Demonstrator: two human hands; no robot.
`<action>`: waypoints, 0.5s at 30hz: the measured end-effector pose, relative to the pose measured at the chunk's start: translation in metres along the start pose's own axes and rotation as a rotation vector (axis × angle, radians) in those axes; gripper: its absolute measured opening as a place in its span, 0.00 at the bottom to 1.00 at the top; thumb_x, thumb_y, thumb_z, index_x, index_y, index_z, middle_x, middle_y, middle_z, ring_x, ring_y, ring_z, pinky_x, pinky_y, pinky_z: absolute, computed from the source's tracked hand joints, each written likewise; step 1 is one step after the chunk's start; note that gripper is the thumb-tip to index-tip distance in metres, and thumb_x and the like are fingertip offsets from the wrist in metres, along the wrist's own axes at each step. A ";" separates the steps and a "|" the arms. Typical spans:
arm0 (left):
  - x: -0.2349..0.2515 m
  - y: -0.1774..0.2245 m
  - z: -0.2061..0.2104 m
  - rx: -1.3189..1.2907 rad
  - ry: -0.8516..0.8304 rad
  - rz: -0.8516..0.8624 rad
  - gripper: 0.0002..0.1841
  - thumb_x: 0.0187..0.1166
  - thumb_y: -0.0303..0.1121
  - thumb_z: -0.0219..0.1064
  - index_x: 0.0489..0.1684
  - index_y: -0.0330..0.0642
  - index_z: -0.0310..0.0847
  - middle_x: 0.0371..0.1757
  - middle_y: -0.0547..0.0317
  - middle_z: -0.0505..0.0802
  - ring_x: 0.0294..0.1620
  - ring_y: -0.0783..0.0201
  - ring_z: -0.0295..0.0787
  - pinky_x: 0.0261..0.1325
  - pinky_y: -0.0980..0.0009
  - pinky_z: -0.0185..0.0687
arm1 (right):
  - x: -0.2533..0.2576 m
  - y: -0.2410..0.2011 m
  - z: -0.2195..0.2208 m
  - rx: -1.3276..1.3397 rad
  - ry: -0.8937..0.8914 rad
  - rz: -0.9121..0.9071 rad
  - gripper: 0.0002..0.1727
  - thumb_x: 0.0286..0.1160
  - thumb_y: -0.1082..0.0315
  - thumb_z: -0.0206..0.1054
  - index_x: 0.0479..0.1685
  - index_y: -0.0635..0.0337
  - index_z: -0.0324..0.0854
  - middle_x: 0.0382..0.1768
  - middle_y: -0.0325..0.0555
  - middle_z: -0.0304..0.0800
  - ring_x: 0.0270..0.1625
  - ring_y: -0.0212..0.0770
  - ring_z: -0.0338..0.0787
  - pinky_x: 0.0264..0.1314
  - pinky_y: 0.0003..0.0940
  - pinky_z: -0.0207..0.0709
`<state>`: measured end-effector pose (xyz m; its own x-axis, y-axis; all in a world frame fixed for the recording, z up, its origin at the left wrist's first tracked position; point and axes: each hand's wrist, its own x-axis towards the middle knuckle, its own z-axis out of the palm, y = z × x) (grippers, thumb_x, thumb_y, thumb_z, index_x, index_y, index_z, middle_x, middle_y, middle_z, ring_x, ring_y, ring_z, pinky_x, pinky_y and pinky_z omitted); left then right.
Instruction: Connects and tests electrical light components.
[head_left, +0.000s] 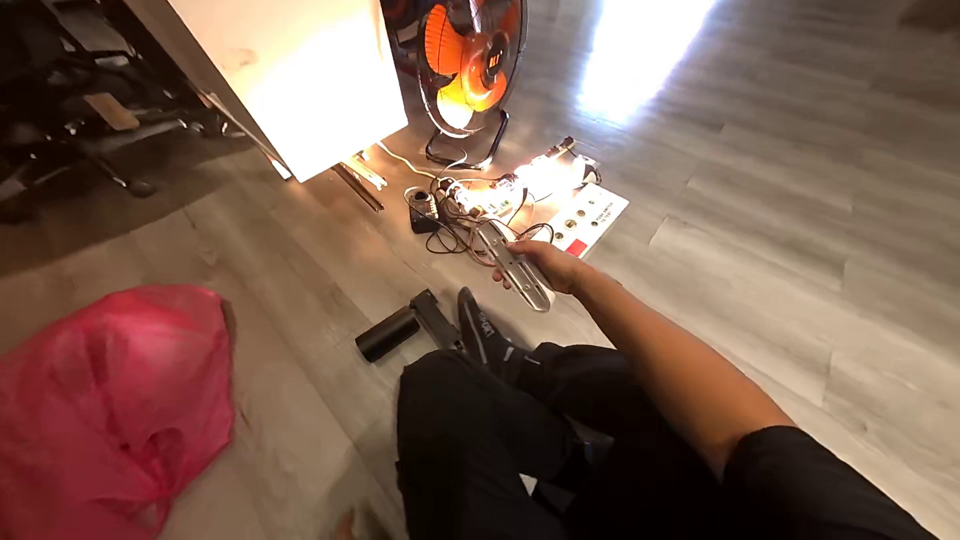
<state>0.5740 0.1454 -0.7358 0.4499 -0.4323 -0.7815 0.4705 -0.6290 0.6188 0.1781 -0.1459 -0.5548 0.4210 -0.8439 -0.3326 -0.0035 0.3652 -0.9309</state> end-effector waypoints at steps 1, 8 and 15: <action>-0.007 0.014 0.014 0.045 0.038 0.172 0.30 0.90 0.46 0.52 0.87 0.38 0.59 0.81 0.43 0.75 0.77 0.51 0.74 0.72 0.45 0.75 | -0.013 0.000 -0.004 -0.161 0.061 0.008 0.23 0.93 0.51 0.42 0.66 0.57 0.75 0.43 0.42 0.92 0.39 0.32 0.90 0.44 0.29 0.84; -0.082 0.139 0.270 0.598 -0.741 0.893 0.26 0.86 0.42 0.59 0.72 0.28 0.74 0.63 0.43 0.90 0.64 0.58 0.89 0.68 0.59 0.84 | -0.058 0.095 -0.044 -0.566 0.488 0.103 0.47 0.49 0.47 0.90 0.71 0.55 0.71 0.50 0.53 0.90 0.51 0.50 0.92 0.56 0.57 0.85; -0.035 0.071 0.433 0.897 -1.101 0.551 0.16 0.92 0.32 0.51 0.40 0.33 0.83 0.27 0.62 0.88 0.29 0.71 0.86 0.41 0.72 0.86 | -0.033 0.137 -0.084 -0.660 0.572 0.287 0.49 0.55 0.34 0.81 0.75 0.53 0.71 0.58 0.52 0.88 0.59 0.54 0.89 0.59 0.64 0.81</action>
<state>0.2627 -0.1643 -0.6987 -0.5525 -0.7334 -0.3960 -0.3461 -0.2302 0.9095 0.0877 -0.1010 -0.6837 -0.1886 -0.8857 -0.4243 -0.6300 0.4406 -0.6396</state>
